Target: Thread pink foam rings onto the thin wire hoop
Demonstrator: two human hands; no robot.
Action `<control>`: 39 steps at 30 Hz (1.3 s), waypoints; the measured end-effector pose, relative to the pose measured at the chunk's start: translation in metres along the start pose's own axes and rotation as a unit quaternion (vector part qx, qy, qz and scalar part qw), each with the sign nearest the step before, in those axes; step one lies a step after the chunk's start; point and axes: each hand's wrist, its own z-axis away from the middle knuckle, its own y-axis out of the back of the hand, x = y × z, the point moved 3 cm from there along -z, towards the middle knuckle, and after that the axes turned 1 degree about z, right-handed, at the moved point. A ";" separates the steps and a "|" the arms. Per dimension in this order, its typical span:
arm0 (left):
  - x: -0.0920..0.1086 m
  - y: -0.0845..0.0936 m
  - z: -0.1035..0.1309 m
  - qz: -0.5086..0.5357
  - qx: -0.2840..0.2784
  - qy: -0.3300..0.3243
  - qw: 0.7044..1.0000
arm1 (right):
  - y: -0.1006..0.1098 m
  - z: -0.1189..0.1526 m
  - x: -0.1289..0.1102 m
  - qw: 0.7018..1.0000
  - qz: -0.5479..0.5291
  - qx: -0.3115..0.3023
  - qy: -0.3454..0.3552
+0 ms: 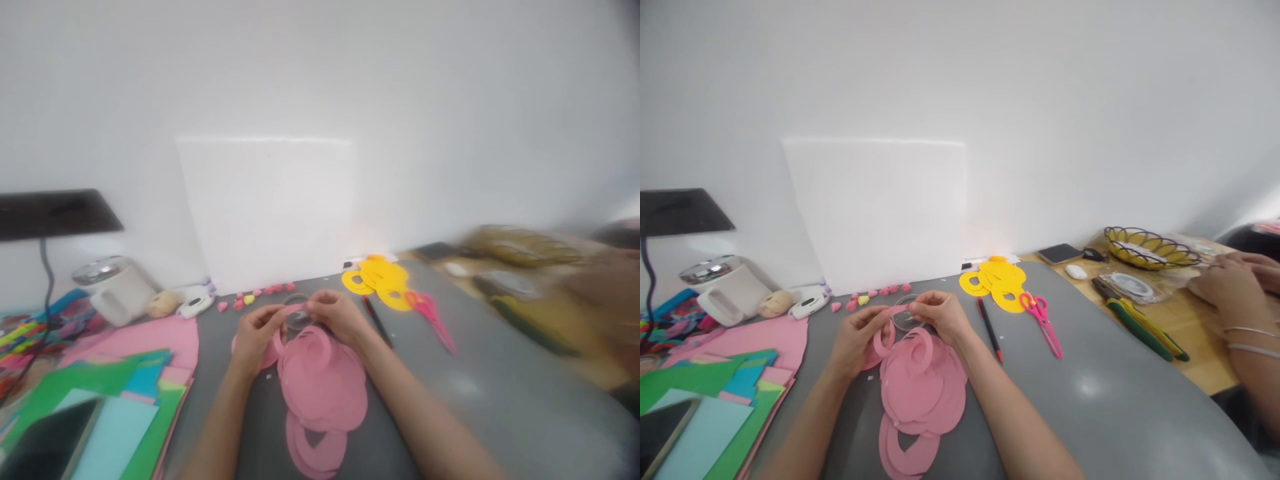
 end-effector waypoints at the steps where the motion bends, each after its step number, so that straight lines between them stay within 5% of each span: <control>1: 0.000 0.000 0.000 -0.001 0.001 -0.001 1.000 | 0.000 0.000 0.000 1.000 0.000 0.000 -0.003; 17: -0.007 0.001 -0.003 0.033 -0.009 -0.001 0.999 | 0.008 -0.006 0.005 0.999 -0.018 0.030 -0.017; 29: -0.004 0.004 -0.003 0.090 0.024 0.018 0.995 | 0.007 -0.006 0.003 0.999 -0.030 -0.008 -0.013; 39: -0.004 0.002 0.000 0.089 -0.008 0.026 0.996 | 0.007 -0.005 0.002 0.999 -0.040 -0.006 -0.001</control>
